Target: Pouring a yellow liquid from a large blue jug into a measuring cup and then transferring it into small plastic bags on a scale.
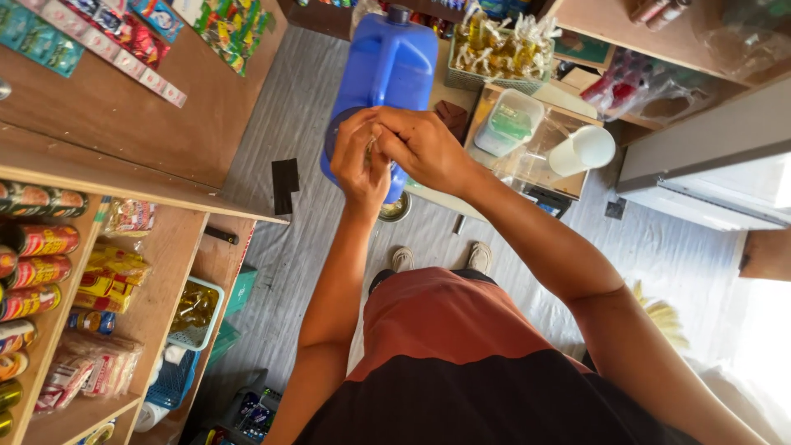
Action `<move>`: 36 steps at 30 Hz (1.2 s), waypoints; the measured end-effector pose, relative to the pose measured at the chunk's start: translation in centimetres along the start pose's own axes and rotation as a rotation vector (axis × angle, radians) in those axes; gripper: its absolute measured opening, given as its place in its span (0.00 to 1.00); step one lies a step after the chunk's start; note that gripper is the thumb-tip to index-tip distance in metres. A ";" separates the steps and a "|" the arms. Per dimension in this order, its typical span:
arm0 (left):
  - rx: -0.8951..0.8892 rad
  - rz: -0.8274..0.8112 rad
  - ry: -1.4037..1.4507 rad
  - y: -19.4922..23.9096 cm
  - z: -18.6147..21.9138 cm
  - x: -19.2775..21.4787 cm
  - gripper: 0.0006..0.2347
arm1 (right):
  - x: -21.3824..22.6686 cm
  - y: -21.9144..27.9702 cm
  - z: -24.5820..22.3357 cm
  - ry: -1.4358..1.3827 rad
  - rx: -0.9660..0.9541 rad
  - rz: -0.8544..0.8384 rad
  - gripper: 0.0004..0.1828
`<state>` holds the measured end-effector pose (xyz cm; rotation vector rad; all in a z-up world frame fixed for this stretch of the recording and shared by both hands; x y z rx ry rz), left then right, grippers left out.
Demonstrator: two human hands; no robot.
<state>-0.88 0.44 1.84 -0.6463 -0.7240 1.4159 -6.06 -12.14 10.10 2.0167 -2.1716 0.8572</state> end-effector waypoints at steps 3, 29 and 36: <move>0.071 -0.079 0.055 -0.4 2.0 0.2 0.11 | 1.0 1.2 -0.7 0.060 0.017 0.032 0.11; 0.108 -0.392 0.171 7.7 10.7 -19.8 0.06 | 18.3 17.4 6.5 -0.132 -0.214 0.278 0.09; 0.075 -0.575 -0.181 5.5 13.8 -23.4 0.13 | 23.9 18.0 7.7 0.208 -0.069 0.314 0.07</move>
Point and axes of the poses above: each hand's wrist, its own y-axis away from the middle knuckle, its own x-axis out of the back of the hand, z = x × y, the point moved 1 cm from there along -y, towards the middle knuckle, and after that the axes turned 5 degrees about z, right-handed, at the moved point
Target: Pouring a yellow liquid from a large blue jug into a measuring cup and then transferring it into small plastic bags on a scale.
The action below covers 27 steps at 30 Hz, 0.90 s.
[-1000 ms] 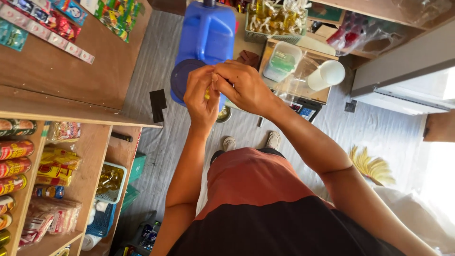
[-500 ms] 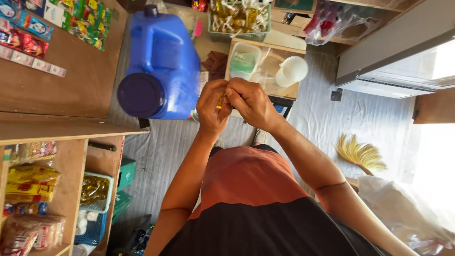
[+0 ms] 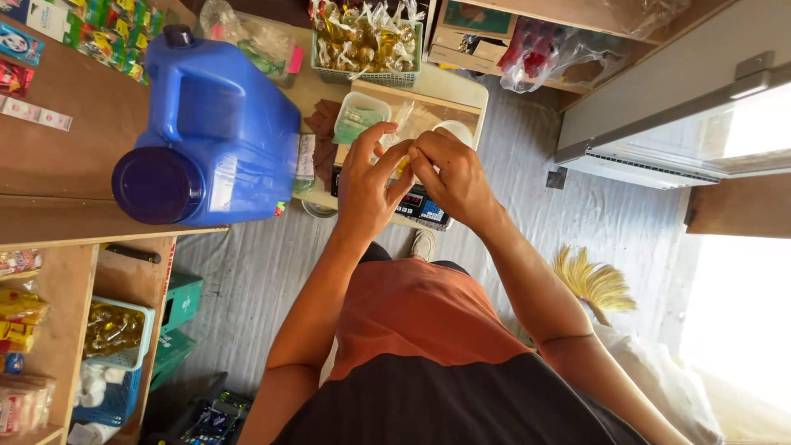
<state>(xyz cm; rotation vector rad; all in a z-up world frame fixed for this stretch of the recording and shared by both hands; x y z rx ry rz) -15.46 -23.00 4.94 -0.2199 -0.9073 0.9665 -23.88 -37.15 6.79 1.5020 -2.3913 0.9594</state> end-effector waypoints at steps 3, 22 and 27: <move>0.191 -0.179 0.155 -1.2 0.3 -0.2 0.22 | 0.3 -0.4 0.3 0.099 -0.018 -0.002 0.07; 0.034 -0.070 0.070 -16.2 -26.6 -10.0 0.13 | -3.2 -6.2 8.1 0.078 -0.334 0.046 0.14; 0.254 -0.240 0.090 -18.7 -34.8 -16.3 0.13 | -4.5 -6.0 9.1 0.103 -0.524 -0.004 0.15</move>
Point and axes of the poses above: each hand's wrist, its own y-axis away from the middle knuckle, its own x-axis out of the back of the hand, z = x × y, the point moved 1 cm from there along -y, towards the middle knuckle, and after that the axes turned 5 degrees about z, right-handed, at the moved point
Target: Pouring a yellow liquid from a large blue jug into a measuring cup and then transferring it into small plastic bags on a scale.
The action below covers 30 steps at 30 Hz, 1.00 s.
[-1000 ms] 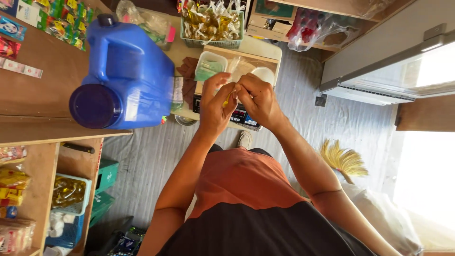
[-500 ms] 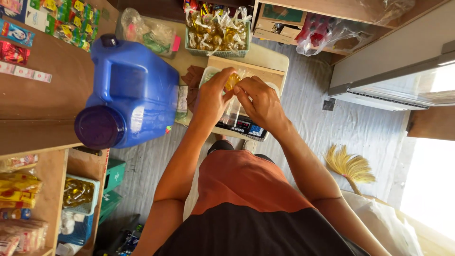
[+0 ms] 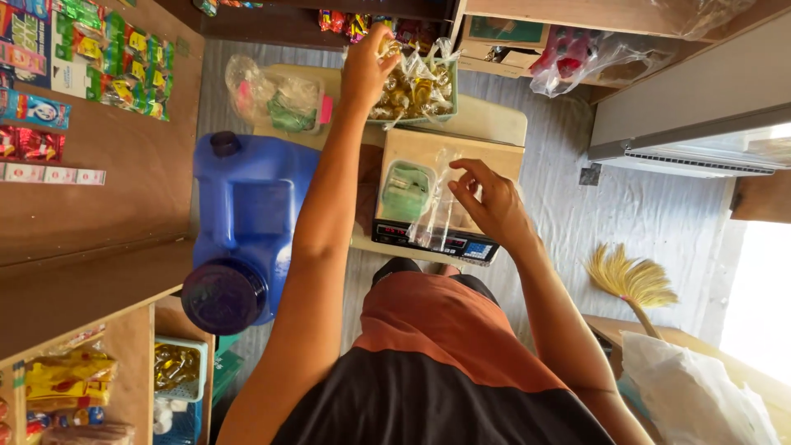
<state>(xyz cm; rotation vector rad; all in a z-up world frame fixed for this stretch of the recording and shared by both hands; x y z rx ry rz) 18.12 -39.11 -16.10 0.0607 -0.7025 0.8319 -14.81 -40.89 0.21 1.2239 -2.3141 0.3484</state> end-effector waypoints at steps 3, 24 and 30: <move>-0.056 0.094 0.015 -1.4 -8.4 -7.0 0.12 | -0.5 0.0 0.5 0.025 -0.106 -0.015 0.16; -0.002 -0.174 -0.492 -0.2 -10.1 -10.0 0.20 | -2.1 1.6 2.1 0.060 -0.239 -0.021 0.15; 0.014 -0.101 -0.328 2.3 -7.4 -6.5 0.30 | -0.8 3.2 3.5 0.032 -0.158 0.069 0.13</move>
Point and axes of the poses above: each hand's wrist, its own y-axis away from the middle knuckle, its own x-axis out of the back of the hand, z = x × y, the point moved 1 cm from there along -y, towards the middle knuckle, and after that the axes turned 5 degrees about z, right-handed, at the moved point
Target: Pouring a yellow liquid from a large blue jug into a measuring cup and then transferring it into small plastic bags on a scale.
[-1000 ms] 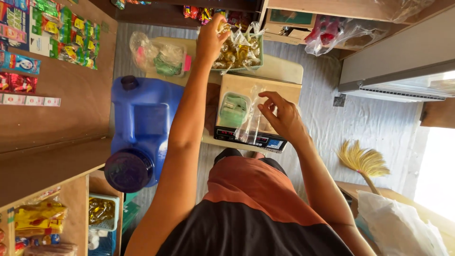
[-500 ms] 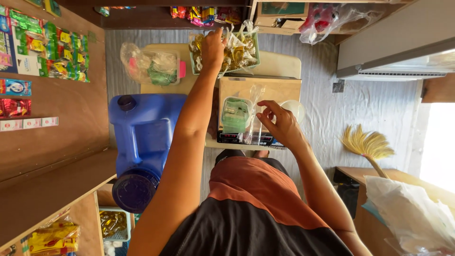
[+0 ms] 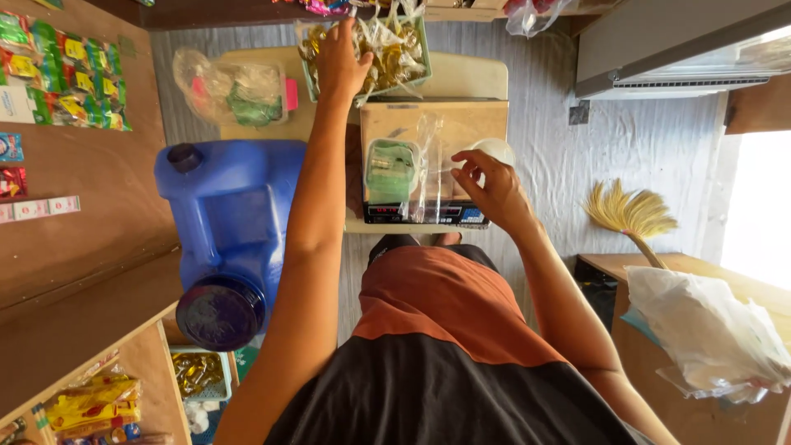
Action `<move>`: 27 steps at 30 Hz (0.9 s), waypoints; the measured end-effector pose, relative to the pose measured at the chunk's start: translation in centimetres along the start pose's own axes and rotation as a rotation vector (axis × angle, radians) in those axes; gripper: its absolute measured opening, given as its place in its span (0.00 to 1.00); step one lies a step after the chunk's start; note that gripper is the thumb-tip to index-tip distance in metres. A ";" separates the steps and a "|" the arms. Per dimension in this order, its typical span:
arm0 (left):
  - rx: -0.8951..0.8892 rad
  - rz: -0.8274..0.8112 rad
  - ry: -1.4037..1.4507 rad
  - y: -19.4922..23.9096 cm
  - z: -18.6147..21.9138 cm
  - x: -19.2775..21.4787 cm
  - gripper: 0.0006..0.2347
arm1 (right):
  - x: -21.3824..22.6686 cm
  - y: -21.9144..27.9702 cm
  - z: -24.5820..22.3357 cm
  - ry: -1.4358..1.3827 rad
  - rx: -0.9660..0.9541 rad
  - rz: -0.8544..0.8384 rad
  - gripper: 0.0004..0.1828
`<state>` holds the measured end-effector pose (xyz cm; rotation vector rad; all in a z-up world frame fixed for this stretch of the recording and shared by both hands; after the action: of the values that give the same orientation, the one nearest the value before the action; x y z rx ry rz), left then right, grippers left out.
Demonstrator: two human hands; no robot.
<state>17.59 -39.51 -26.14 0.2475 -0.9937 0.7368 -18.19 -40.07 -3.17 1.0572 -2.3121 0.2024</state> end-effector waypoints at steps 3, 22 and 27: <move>-0.104 0.207 0.041 3.5 2.1 4.1 0.27 | 1.0 0.8 0.5 -0.001 -0.106 -0.019 0.12; -0.269 -0.132 0.128 23.3 25.1 9.0 0.40 | 2.2 6.8 16.4 -0.030 0.116 0.201 0.40; -0.284 -0.280 -0.186 20.8 25.0 2.4 0.55 | 1.2 8.3 19.1 -0.357 -0.124 0.147 0.30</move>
<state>-12.14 -35.78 -13.39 0.2039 -1.1973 0.3166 -33.39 -42.16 -17.27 0.9206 -2.6854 -0.0809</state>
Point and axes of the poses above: each hand's wrist, its own y-axis away from the middle knuckle, its own x-axis out of the back of the hand, z = x × y, the point moved 1 cm from there along -y, towards the middle knuckle, and after that the axes turned 5 degrees about z, right-handed, at the moved point
